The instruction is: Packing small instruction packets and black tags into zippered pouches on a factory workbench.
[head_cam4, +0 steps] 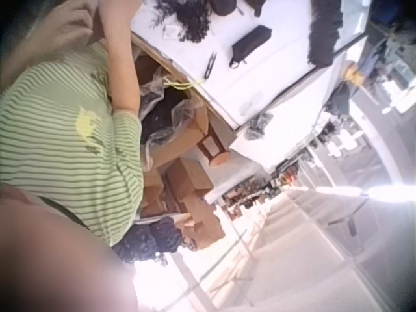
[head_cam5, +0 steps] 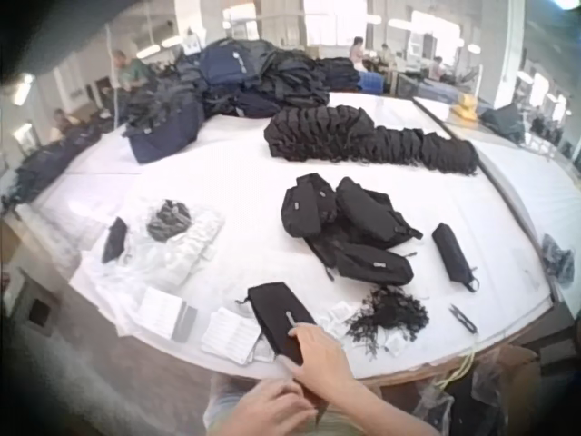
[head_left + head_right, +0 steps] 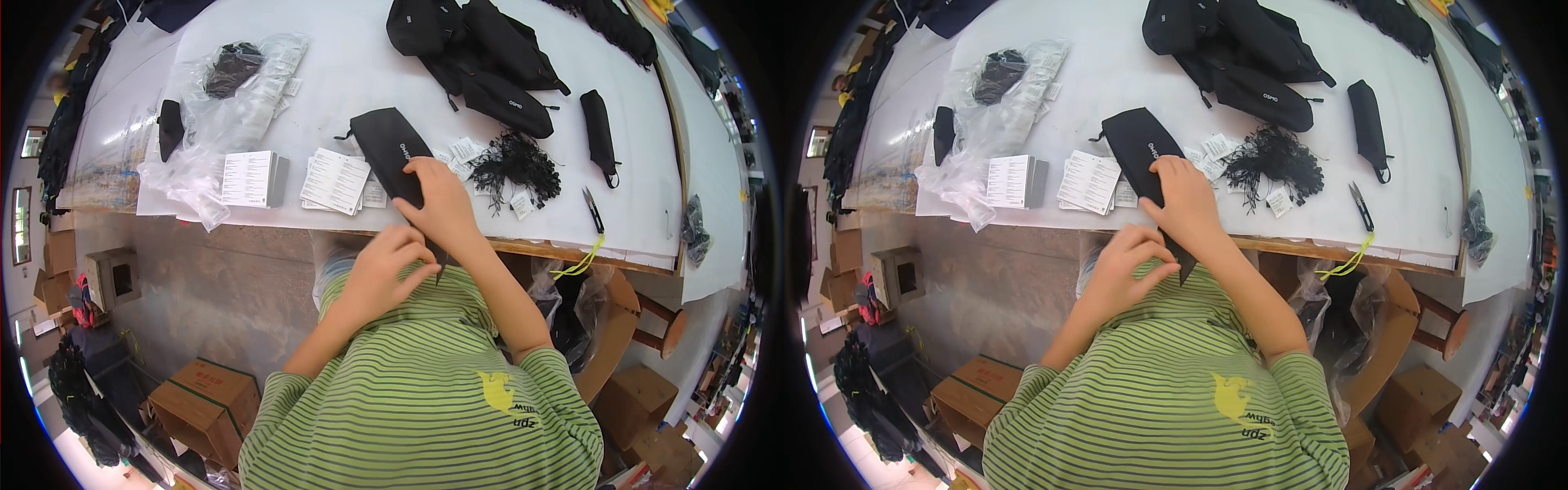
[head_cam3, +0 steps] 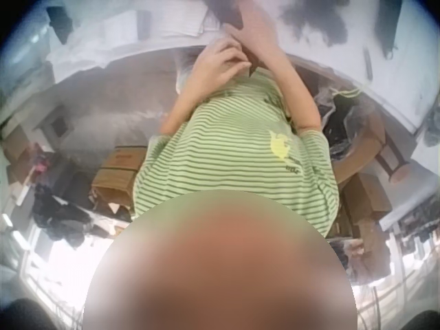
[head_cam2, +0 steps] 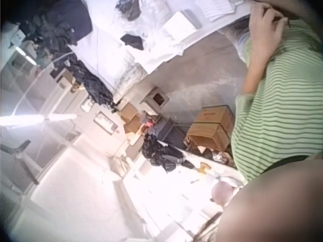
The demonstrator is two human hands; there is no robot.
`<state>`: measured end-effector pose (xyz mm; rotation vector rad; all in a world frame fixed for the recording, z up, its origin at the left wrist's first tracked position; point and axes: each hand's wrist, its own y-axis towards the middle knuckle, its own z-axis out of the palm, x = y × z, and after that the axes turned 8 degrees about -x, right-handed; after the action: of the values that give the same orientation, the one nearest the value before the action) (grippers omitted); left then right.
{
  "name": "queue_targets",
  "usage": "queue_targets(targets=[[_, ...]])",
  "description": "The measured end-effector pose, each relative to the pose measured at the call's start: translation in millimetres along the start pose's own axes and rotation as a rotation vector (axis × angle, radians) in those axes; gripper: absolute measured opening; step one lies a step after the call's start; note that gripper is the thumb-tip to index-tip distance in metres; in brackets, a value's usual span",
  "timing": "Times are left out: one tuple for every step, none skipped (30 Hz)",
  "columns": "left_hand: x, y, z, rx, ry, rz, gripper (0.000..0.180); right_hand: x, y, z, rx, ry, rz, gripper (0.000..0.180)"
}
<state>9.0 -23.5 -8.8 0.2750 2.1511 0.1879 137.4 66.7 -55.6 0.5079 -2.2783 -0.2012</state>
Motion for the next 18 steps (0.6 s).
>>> queue_targets(targets=[[1, 2, -1, -0.158, 0.019, 0.11, 0.015, -2, -1, -1, -0.049, 0.07, 0.046, 0.04], [-1, 2, -4, -0.144, -0.139, -0.165, 0.018, -2, -1, -4, -0.144, 0.062, 0.073, 0.03], [5, 4, -7, -0.147, -0.141, -0.166, 0.018, 0, 0, -10, -0.142, 0.061, 0.07, 0.03], [17, 12, -11, -0.264, -0.036, -0.097, 0.021, 0, 2, -19, -0.182, 0.066, 0.089, 0.024], [26, 19, -13, -0.38, 0.068, -0.027, 0.025, 2, 4, -27, -0.223, 0.071, 0.108, 0.019], [26, 25, -16, -0.382, 0.069, -0.028, 0.025, 8, 5, -37, -0.238, 0.074, 0.113, 0.016], [25, 31, -19, -0.394, 0.143, 0.041, 0.028, 11, 4, -45, -0.235, 0.075, 0.112, 0.016], [23, 35, -22, -0.405, 0.217, 0.11, 0.032, 13, 2, -51, -0.248, 0.082, 0.03, 0.016], [24, 38, -22, -0.405, 0.21, 0.114, 0.032, 16, 0, -59, -0.266, 0.081, -0.051, 0.017], [25, 40, -22, -0.368, 0.245, 0.155, 0.034, 24, -2, -67, -0.248, 0.079, -0.05, 0.016], [26, 41, -23, -0.329, 0.28, 0.196, 0.036, 29, -5, -72, -0.246, 0.081, -0.053, 0.016], [26, 41, -24, -0.328, 0.279, 0.197, 0.036, 33, -7, -77, -0.235, 0.078, -0.077, 0.016], [26, 41, -25, -0.341, 0.336, 0.222, 0.038, 35, -8, -81, -0.224, 0.076, -0.1, 0.017], [27, 40, -26, -0.355, 0.393, 0.246, 0.041, 37, -9, -85, -0.225, 0.076, -0.098, 0.017], [27, 40, -27, -0.351, 0.393, 0.246, 0.041, 39, -11, -88, -0.202, 0.103, -0.12, 0.017], [28, 39, -29, -0.349, 0.405, 0.289, 0.043, 40, -12, -90, -0.179, 0.13, -0.141, 0.017], [29, 38, -30, -0.347, 0.417, 0.331, 0.044, 41, -13, -92, -0.179, 0.132, -0.138, 0.017], [28, 38, -31, -0.344, 0.417, 0.33, 0.044, 42, -13, -94, -0.176, 0.143, -0.153, 0.018]])
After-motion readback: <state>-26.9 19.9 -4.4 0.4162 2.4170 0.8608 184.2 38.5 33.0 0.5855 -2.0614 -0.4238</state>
